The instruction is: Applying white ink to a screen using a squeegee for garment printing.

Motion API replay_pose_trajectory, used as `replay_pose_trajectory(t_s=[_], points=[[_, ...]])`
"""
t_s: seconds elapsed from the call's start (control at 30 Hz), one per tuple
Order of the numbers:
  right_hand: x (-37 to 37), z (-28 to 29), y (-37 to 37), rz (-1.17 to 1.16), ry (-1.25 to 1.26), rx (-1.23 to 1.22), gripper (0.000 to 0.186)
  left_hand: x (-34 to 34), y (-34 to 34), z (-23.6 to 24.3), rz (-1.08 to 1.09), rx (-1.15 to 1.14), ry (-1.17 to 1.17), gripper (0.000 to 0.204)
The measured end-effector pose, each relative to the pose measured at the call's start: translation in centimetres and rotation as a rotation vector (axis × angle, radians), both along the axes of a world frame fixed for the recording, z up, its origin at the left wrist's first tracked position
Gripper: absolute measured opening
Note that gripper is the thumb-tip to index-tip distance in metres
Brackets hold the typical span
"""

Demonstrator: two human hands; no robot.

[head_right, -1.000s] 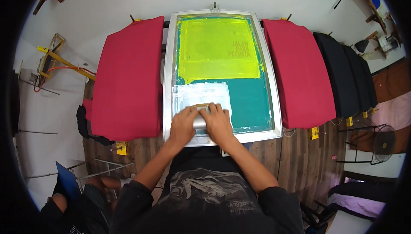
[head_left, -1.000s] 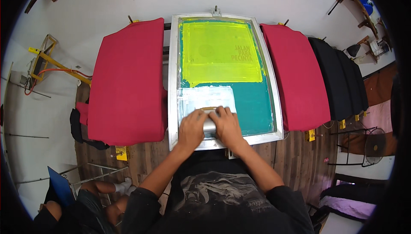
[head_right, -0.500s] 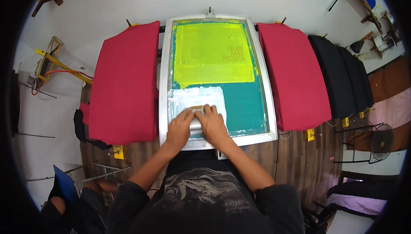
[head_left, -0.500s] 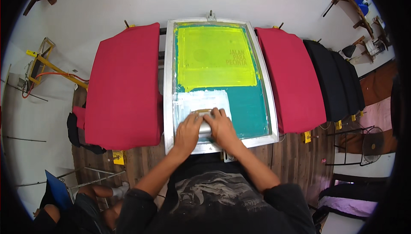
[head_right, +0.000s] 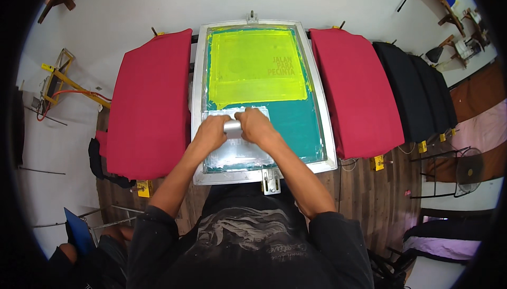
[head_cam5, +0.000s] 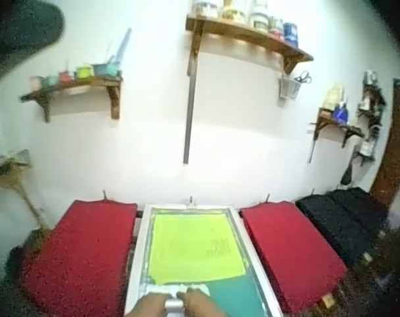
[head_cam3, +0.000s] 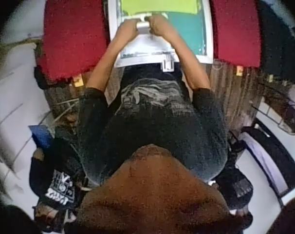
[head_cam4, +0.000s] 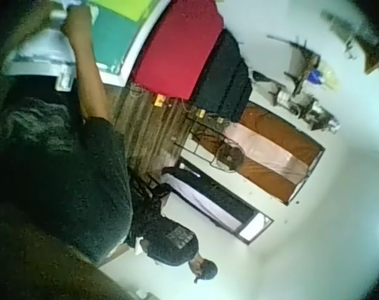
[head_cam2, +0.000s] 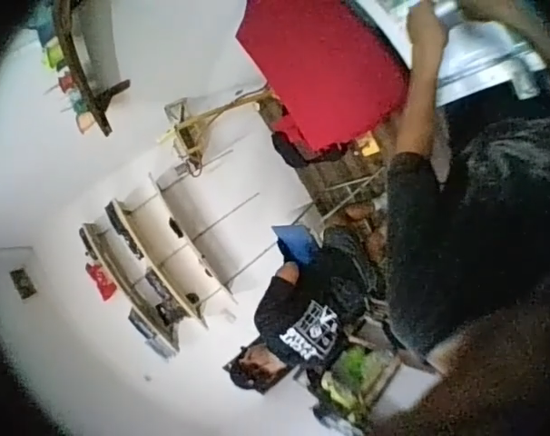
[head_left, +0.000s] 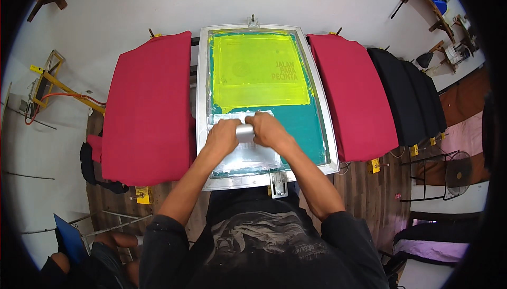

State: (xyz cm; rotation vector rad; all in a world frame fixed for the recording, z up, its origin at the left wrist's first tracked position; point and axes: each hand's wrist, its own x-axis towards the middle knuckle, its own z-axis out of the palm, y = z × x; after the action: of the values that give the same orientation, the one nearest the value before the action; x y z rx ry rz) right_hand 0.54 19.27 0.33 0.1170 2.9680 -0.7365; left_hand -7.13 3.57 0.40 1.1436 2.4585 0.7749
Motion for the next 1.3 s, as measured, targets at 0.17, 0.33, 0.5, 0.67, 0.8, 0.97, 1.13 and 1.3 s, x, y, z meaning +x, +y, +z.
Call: replay_pose_trajectory(t_s=[0.17,0.33,0.5,0.67,0.8,0.97,1.13,1.3], points=[[5.8,0.4,-3.6,-0.101,0.093,-0.017,0.03,5.2,-2.6,-1.3,0.025,0.11,-0.022,0.046],[10.1,0.4,-6.4,-0.122,0.057,-0.024,0.043,10.4,-5.3,-1.6,0.039,0.116,0.084,0.047],[9.8,1.0,-5.5,-0.063,0.036,-0.011,0.036,9.5,-4.9,-0.3,0.01,0.174,0.045,0.043],[3.6,1.0,-2.9,-0.109,0.067,-0.007,0.034,3.1,-2.1,1.2,0.01,0.037,0.019,0.035],[2.4,1.3,-2.6,-0.088,-0.02,0.034,0.037,1.8,-2.0,0.0,-0.017,-0.001,-0.004,0.035],[8.2,-0.6,-5.5,-0.089,0.063,0.048,0.051,7.7,-5.2,-1.1,0.003,0.109,-0.026,0.052],[11.0,0.6,-6.6,-0.047,0.037,0.039,0.043,10.5,-6.8,-0.2,-0.003,0.153,-0.007,0.042],[6.5,2.1,-3.9,-0.095,-0.024,0.07,0.045,6.1,-3.8,1.0,-0.02,0.077,-0.019,0.047]])
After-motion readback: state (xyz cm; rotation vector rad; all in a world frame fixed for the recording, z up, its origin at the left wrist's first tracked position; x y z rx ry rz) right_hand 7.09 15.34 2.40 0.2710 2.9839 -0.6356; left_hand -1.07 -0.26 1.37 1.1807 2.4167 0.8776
